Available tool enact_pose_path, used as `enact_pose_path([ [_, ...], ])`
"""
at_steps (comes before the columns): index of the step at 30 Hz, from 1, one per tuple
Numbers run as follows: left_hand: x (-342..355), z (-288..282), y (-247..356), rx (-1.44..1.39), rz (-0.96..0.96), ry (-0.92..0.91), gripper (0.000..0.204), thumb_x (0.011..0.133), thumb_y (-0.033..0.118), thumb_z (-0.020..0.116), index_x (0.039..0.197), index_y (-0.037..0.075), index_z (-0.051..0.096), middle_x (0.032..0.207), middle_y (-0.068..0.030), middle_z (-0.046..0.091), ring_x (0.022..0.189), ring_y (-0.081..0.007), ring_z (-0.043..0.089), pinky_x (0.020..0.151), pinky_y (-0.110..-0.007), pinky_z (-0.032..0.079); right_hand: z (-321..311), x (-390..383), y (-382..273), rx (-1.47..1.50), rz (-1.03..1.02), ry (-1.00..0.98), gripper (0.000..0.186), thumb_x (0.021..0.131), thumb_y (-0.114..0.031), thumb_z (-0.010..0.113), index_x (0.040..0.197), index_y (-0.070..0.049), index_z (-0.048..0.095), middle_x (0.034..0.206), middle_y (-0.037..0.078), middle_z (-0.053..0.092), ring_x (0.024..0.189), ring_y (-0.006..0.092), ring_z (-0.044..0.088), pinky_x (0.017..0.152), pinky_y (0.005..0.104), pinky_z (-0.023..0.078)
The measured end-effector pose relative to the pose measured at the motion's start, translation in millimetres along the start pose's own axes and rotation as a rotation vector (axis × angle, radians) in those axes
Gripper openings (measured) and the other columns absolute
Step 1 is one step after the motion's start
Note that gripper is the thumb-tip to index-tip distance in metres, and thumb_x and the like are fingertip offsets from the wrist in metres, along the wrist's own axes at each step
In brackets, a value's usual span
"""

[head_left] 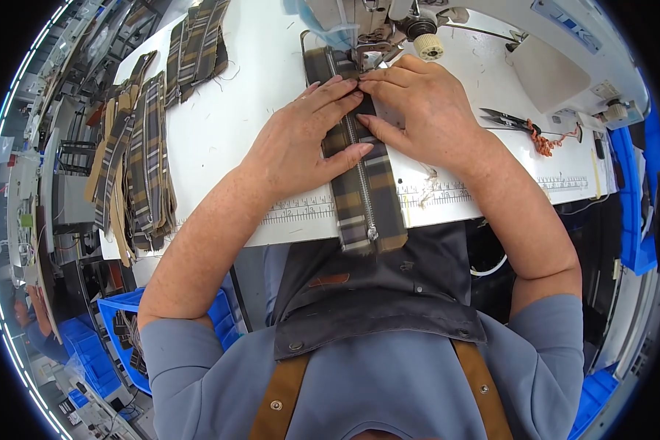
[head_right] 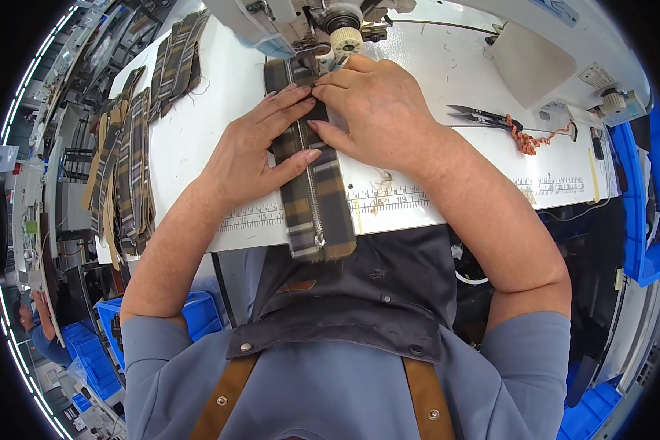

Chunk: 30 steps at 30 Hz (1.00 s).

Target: Sewing zippers onto plaid fabric strips using an industrial sewing machine.

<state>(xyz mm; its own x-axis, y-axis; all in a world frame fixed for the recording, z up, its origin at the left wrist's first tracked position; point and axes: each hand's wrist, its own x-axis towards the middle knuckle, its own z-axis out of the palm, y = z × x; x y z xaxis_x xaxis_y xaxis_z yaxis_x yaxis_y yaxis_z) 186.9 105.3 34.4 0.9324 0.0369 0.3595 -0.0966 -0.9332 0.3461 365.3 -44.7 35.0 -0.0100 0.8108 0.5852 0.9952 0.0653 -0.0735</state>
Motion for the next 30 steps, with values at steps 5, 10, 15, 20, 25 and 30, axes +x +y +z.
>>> enact_pose_path([
  [5, 1.1, -0.8, -0.1, -0.02, 0.006, 0.033, 0.057, 0.087, 0.027, 0.08, 0.134, -0.001, 0.063, 0.143, -0.0203, 0.059, 0.133, -0.0382, 0.057, 0.111, -0.043, 0.048, 0.1, 0.1, -2.3, -0.007, 0.003, -0.001, 0.035, 0.081, -0.032, 0.079, 0.105, -0.006, 0.077, 0.103, 0.003, 0.076, 0.098, 0.0211, 0.068, 0.08, 0.0376, 0.057],
  [10, 4.7, 0.6, -2.8, -0.044, -0.024, 0.044, 0.052, 0.088, 0.024, 0.079, 0.131, -0.003, 0.065, 0.14, -0.0224, 0.061, 0.13, -0.0377, 0.06, 0.11, -0.042, 0.049, 0.7, 0.1, -2.4, -0.007, 0.006, 0.008, 0.034, 0.081, -0.031, 0.079, 0.104, -0.006, 0.077, 0.103, 0.003, 0.075, 0.097, 0.0212, 0.068, 0.08, 0.0378, 0.057],
  [15, 7.3, 0.3, -6.2, -0.046, -0.039, 0.037, 0.049, 0.091, 0.022, 0.076, 0.132, -0.002, 0.065, 0.14, -0.0206, 0.062, 0.13, -0.0359, 0.06, 0.109, -0.041, 0.049, -3.3, 1.4, -4.9, 0.012, 0.032, -0.047, 0.034, 0.079, -0.023, 0.08, 0.105, -0.002, 0.076, 0.111, 0.008, 0.074, 0.099, 0.0258, 0.067, 0.085, 0.038, 0.057],
  [20, 11.7, 0.0, -13.9, -0.058, -0.065, 0.039, 0.041, 0.094, 0.018, 0.071, 0.13, 0.0, 0.068, 0.136, -0.0185, 0.065, 0.13, -0.0343, 0.06, 0.109, -0.04, 0.05, -3.8, 1.0, -6.0, 0.009, 0.027, -0.047, 0.034, 0.08, -0.022, 0.079, 0.107, -0.001, 0.075, 0.111, 0.009, 0.074, 0.1, 0.0259, 0.067, 0.086, 0.0382, 0.057],
  [25, 18.4, -0.9, -19.5, -0.051, -0.013, 0.046, 0.036, 0.094, 0.019, 0.073, 0.124, -0.001, 0.071, 0.13, -0.0185, 0.069, 0.129, -0.0331, 0.062, 0.108, -0.04, 0.051, 1.4, -0.4, -3.3, -0.009, -0.003, 0.014, 0.031, 0.081, -0.026, 0.077, 0.103, -0.005, 0.077, 0.102, 0.004, 0.074, 0.097, 0.0221, 0.067, 0.081, 0.0382, 0.055],
  [30, 28.1, 0.0, -33.3, -0.04, -0.002, 0.064, 0.036, 0.091, 0.018, 0.076, 0.122, -0.001, 0.072, 0.127, -0.018, 0.071, 0.125, -0.0322, 0.065, 0.105, -0.04, 0.053, 2.5, 0.3, -3.6, -0.035, 0.018, -0.019, 0.027, 0.083, -0.022, 0.074, 0.103, -0.004, 0.077, 0.099, 0.005, 0.074, 0.094, 0.0225, 0.066, 0.078, 0.0386, 0.054],
])
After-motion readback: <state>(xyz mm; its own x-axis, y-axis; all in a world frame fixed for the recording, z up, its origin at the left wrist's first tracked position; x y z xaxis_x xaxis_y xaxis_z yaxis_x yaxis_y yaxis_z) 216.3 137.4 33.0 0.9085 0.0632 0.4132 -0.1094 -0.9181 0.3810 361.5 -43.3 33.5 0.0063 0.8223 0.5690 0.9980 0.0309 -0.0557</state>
